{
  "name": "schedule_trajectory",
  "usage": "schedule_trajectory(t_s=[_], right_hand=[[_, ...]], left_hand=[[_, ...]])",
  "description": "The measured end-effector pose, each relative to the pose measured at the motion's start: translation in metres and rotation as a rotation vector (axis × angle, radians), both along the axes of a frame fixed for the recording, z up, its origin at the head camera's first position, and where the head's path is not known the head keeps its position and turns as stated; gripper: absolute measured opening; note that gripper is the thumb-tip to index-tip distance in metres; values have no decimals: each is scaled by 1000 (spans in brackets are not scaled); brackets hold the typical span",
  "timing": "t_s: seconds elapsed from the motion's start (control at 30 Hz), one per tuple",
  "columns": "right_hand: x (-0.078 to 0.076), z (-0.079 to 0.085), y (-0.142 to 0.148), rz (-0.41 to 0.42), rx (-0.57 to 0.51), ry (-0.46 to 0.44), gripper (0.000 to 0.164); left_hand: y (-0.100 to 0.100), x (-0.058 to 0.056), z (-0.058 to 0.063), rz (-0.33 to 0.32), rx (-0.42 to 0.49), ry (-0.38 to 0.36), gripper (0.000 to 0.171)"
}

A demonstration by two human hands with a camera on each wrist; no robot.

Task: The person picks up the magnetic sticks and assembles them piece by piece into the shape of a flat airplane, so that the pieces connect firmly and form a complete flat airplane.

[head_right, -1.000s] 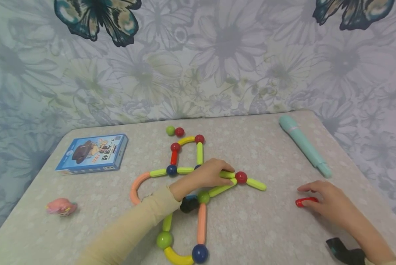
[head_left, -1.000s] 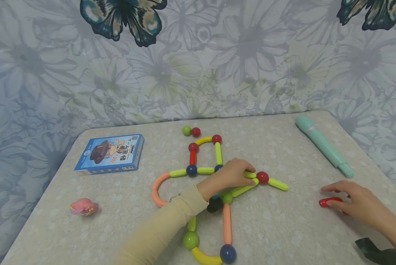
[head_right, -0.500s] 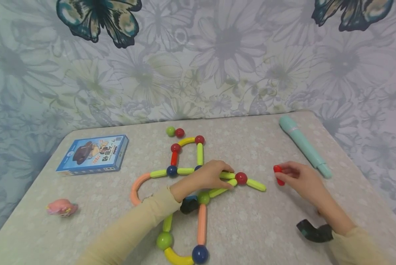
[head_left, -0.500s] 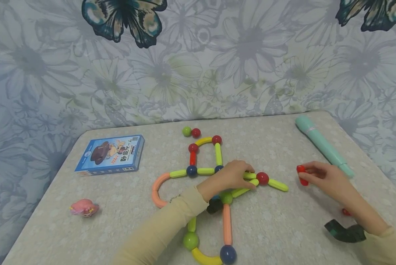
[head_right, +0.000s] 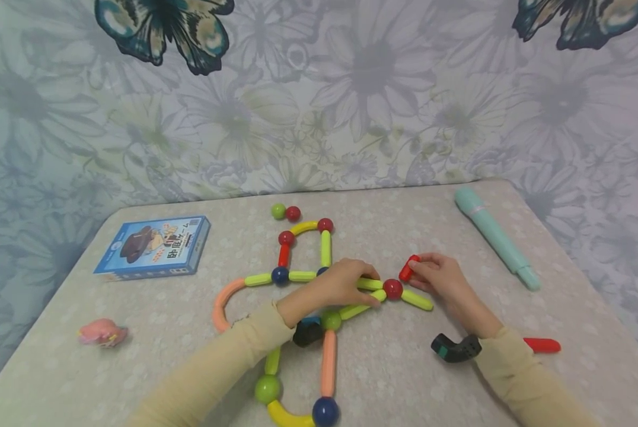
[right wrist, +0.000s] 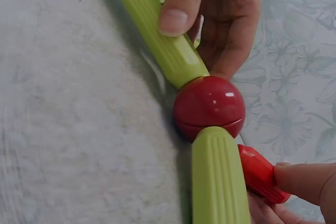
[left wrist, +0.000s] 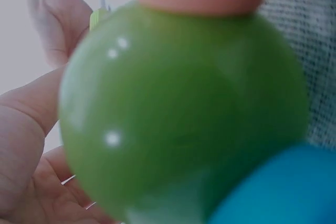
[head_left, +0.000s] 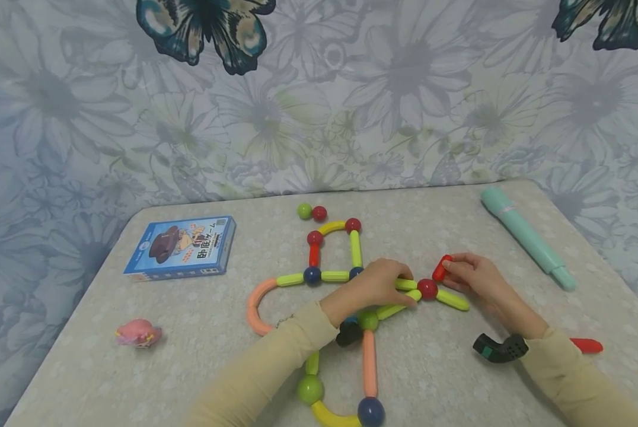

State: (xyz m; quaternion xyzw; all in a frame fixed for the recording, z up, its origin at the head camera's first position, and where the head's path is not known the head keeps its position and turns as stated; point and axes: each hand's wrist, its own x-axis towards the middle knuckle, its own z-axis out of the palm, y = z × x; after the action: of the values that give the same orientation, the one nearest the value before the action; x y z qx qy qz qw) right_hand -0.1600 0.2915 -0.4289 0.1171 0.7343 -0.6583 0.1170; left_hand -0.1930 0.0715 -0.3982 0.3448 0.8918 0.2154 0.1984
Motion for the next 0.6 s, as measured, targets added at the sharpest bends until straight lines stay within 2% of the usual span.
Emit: schedule_trajectory(t_s=[0.23, 0.43, 0.6], right_hand=[[4, -2, -1, 0, 2, -6, 55], [7, -2, 0, 39, 32, 23, 52], [6, 0, 1, 73, 139, 39, 54]], left_hand=[[0, 0, 1, 1, -10, 10, 48], [1, 0, 0, 0, -8, 13, 47], [0, 0, 0, 1, 5, 6, 46]])
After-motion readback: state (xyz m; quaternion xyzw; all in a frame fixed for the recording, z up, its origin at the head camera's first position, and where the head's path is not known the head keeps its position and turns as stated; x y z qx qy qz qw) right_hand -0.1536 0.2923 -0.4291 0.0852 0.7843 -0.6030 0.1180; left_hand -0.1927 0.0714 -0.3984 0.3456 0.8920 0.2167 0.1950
